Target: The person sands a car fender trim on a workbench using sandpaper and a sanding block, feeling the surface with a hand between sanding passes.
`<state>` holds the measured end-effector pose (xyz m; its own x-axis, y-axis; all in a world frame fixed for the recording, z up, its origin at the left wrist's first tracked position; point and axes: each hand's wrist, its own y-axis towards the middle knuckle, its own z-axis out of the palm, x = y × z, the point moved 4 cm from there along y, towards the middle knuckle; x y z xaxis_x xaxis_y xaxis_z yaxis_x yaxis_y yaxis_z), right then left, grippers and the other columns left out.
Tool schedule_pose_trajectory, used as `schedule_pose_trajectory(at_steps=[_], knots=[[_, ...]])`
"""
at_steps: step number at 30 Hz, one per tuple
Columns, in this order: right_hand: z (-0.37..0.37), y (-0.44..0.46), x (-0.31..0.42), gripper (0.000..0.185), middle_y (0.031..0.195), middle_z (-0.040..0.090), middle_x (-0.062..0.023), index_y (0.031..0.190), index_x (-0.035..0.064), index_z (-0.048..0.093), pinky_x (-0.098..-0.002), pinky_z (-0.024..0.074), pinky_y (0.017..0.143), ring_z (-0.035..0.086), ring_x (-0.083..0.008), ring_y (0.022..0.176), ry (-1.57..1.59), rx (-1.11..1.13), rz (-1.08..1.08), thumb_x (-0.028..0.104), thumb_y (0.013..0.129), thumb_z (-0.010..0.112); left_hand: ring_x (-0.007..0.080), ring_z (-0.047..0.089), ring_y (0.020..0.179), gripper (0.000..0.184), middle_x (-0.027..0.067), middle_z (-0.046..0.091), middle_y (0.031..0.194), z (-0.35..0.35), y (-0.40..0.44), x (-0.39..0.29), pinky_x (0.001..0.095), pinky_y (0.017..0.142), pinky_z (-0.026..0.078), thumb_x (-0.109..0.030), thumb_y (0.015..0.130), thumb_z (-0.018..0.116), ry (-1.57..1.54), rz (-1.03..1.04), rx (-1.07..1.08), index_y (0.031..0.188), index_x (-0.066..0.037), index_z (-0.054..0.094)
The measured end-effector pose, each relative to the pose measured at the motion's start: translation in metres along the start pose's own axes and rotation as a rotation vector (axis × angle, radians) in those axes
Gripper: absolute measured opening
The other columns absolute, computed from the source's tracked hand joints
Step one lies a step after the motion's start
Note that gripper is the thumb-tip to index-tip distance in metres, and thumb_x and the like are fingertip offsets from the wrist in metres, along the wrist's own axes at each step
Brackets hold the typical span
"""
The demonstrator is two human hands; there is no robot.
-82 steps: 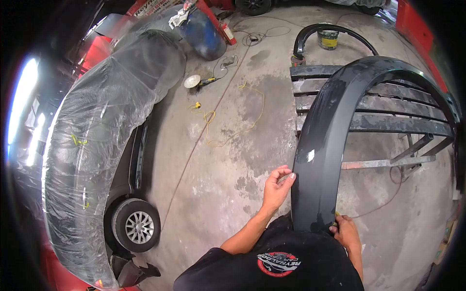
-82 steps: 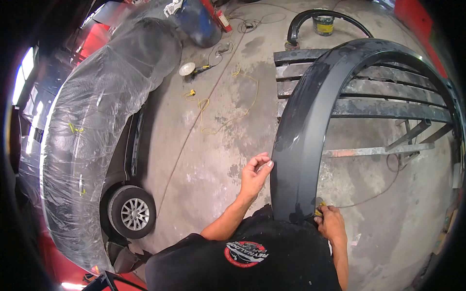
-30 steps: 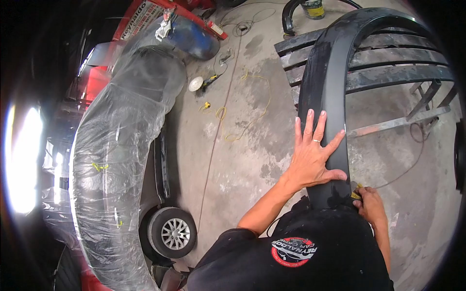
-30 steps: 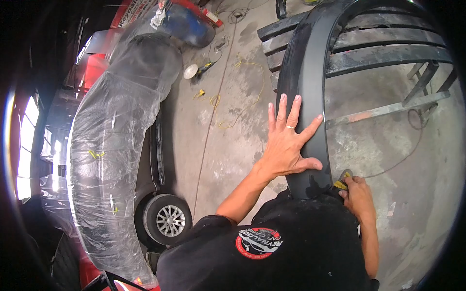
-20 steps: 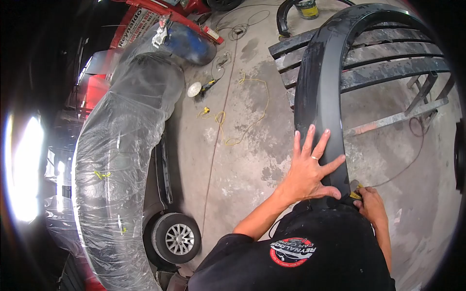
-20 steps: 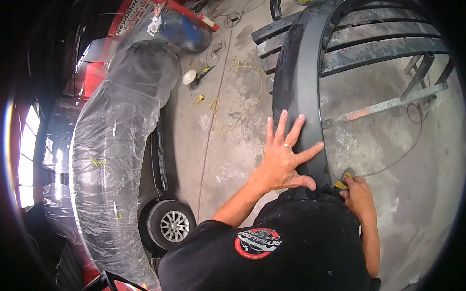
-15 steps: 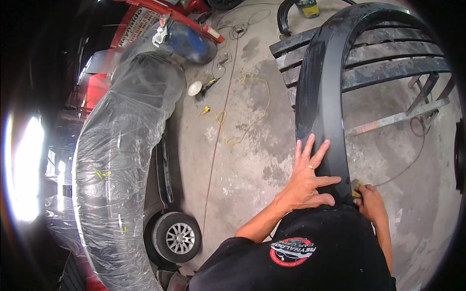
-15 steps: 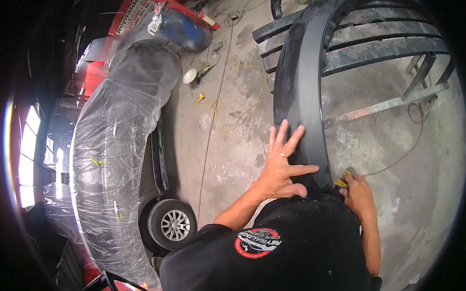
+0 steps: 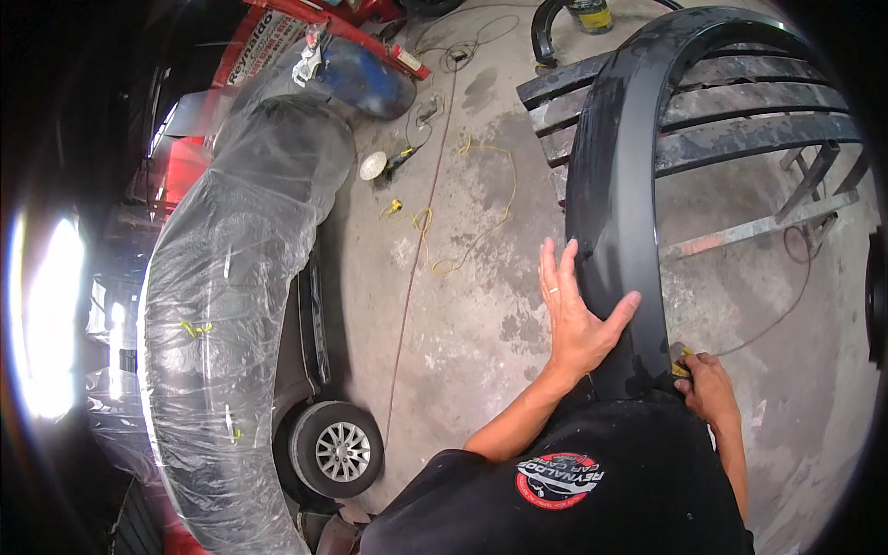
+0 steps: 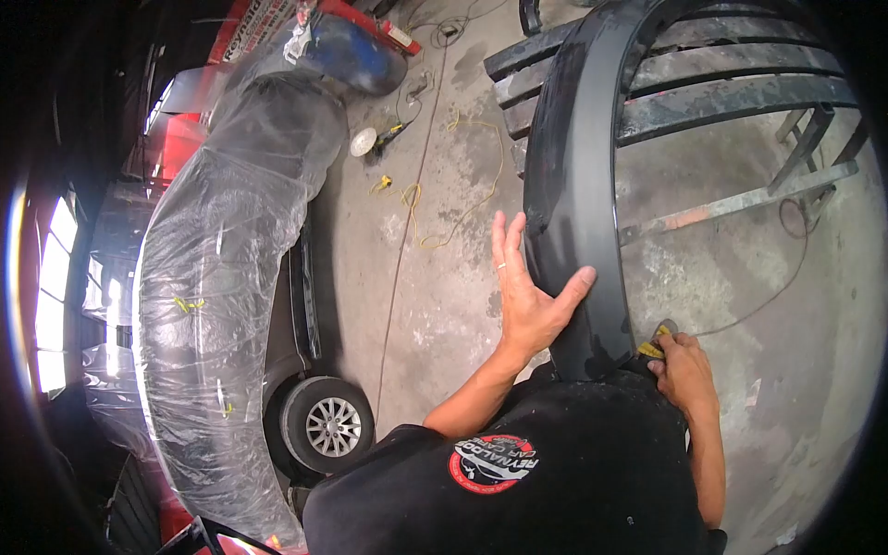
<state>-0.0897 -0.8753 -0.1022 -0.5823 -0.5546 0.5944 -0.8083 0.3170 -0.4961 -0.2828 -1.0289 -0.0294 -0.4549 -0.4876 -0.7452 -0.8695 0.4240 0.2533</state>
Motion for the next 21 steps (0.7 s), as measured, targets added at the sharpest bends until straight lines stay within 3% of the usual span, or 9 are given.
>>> schedule_pose_trajectory(at_steps=[5, 16, 18, 21], knots=[[0.006, -0.001, -0.011, 0.036, 0.113, 0.064, -0.0212, 0.113, 0.0038, 0.066, -0.0459, 0.0474, 0.093, 0.058, -0.0408, 0.108, 0.0, -0.042, -0.028, 0.01, 0.079, 0.073, 0.0415, 0.016, 0.145, 0.118, 0.0273, 0.009, 0.156, -0.001, 0.0, -0.016, 0.0486, 0.116, 0.022, -0.032, 0.064, 0.09, 0.088, 0.062, 0.076, 0.15, 0.002, 0.017], [0.001, 0.004, -0.011, 0.034, 0.108, 0.066, -0.0188, 0.11, 0.0057, 0.068, -0.0466, 0.0495, 0.088, 0.059, -0.0398, 0.102, -0.075, -0.048, -0.094, 0.011, 0.078, 0.074, 0.0419, 0.013, 0.146, 0.116, 0.0269, 0.009, 0.157, -0.009, -0.001, -0.009, 0.0497, 0.117, 0.019, -0.034, 0.066, 0.089, 0.118, -0.03, 0.104, 0.15, 0.001, 0.018], [0.0, 0.005, -0.011, 0.034, 0.109, 0.066, -0.0183, 0.111, 0.0057, 0.067, -0.0466, 0.0495, 0.089, 0.059, -0.0391, 0.103, -0.083, -0.025, -0.072, 0.012, 0.078, 0.073, 0.0434, 0.01, 0.146, 0.113, 0.0301, 0.014, 0.155, -0.009, -0.003, -0.006, 0.0536, 0.118, 0.009, -0.039, 0.069, 0.086, 0.052, -0.053, 0.123, 0.151, -0.001, 0.017], [-0.001, 0.009, -0.017, 0.035, 0.112, 0.065, -0.0183, 0.113, 0.0057, 0.067, -0.0467, 0.0494, 0.09, 0.059, -0.0387, 0.104, -0.097, -0.02, -0.09, 0.014, 0.079, 0.073, 0.0426, 0.01, 0.147, 0.111, 0.0297, 0.015, 0.155, -0.012, -0.004, 0.0, 0.0528, 0.118, 0.008, -0.04, 0.07, 0.085, 0.052, -0.076, 0.127, 0.151, -0.002, 0.019]])
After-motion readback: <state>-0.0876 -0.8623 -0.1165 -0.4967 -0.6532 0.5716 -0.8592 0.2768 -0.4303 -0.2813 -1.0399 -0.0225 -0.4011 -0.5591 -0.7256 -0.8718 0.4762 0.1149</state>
